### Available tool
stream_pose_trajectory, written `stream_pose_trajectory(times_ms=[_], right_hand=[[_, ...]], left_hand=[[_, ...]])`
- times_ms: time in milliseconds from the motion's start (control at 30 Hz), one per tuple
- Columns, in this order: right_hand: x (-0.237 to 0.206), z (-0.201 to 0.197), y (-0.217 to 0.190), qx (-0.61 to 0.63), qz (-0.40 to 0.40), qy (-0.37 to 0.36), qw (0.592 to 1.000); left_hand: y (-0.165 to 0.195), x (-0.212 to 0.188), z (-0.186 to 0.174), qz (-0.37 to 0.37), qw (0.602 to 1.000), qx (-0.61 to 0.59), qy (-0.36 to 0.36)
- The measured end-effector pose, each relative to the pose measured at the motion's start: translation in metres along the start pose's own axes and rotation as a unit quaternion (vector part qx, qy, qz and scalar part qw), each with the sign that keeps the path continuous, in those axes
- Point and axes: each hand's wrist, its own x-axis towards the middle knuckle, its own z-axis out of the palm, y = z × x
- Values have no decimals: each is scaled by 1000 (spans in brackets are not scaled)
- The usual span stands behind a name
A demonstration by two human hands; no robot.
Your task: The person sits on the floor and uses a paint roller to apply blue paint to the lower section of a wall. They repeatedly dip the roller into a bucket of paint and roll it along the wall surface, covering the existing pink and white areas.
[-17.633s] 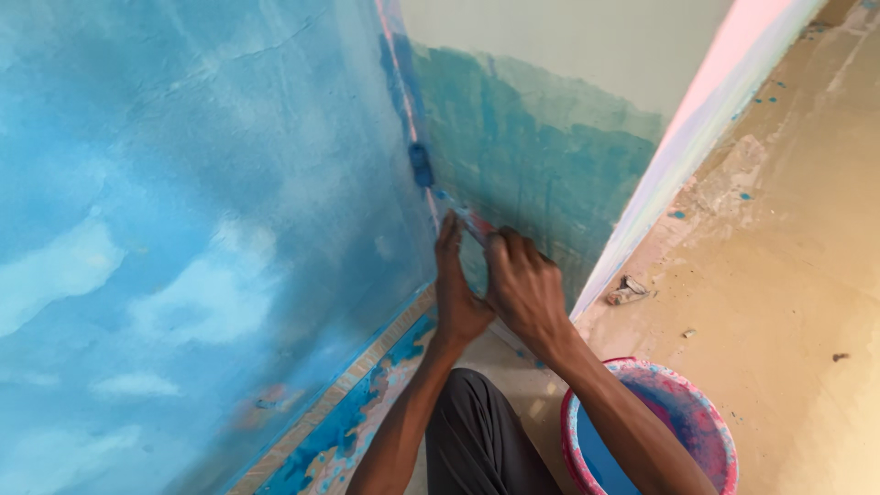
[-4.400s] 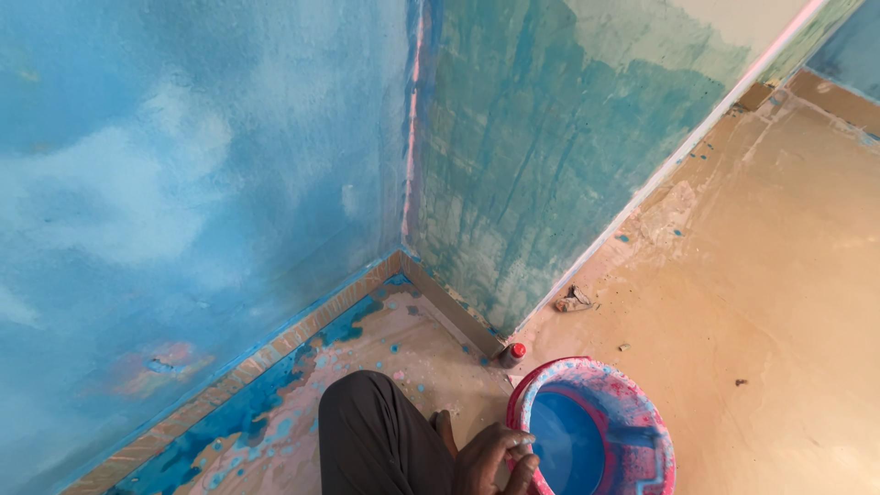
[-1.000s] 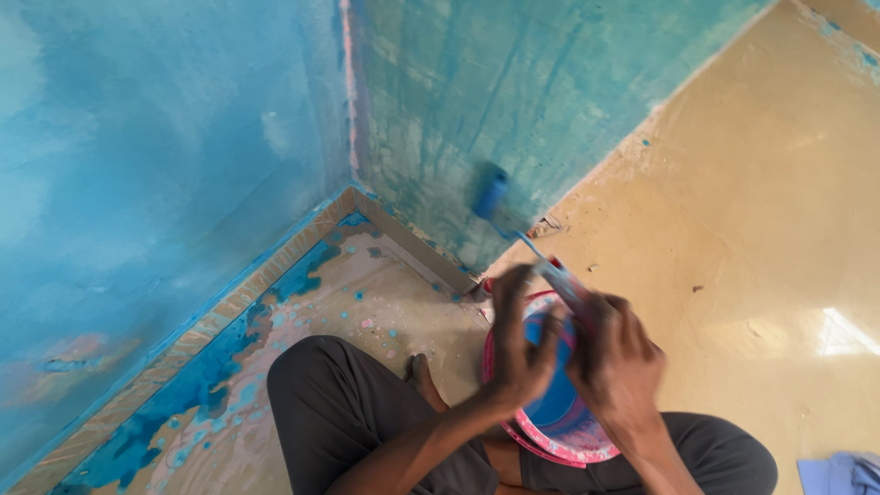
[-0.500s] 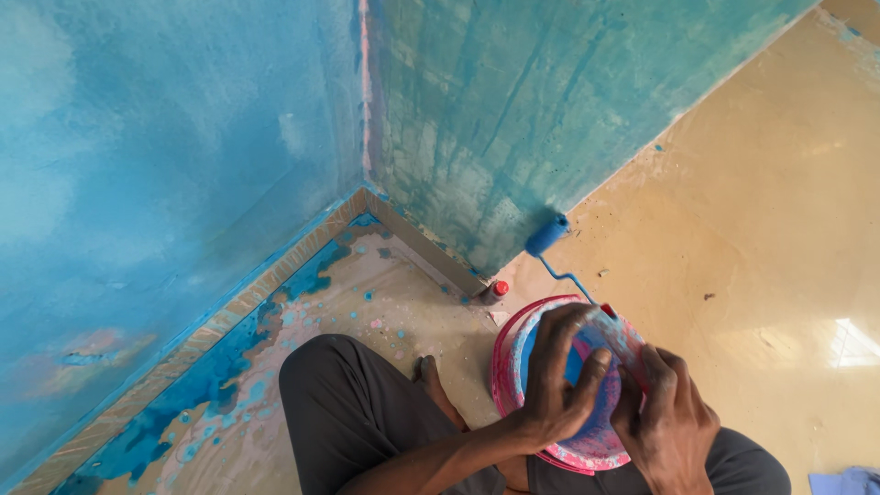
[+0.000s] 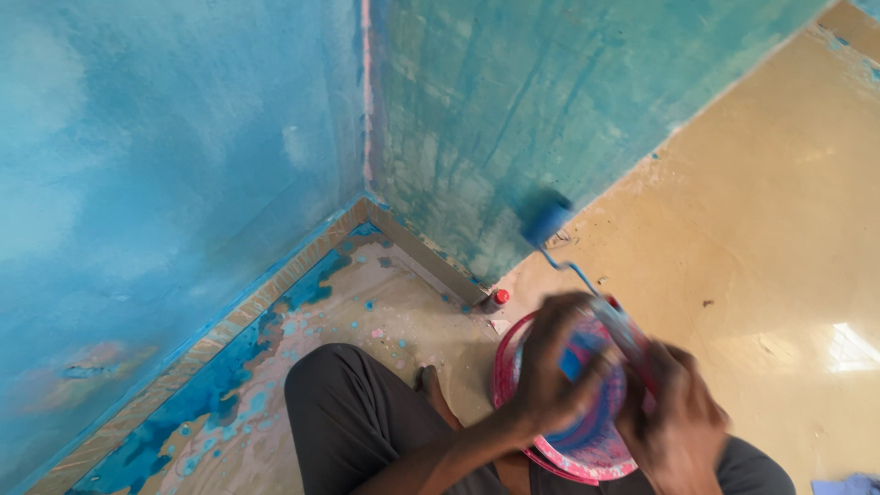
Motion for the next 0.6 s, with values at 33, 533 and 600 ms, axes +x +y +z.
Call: stream_pose_trajectory(times_ms=[33, 533, 600], right_hand=[[-4, -2, 3, -5, 7, 2, 1000], [21, 10, -3, 21, -36, -23, 999], [4, 3, 9, 5, -27, -7, 1000]], left_hand=[[3, -3, 3, -11, 1000, -9, -10], [-10, 7, -10, -2, 1000, -17, 21], [-4, -2, 5, 7, 1000, 5, 2]])
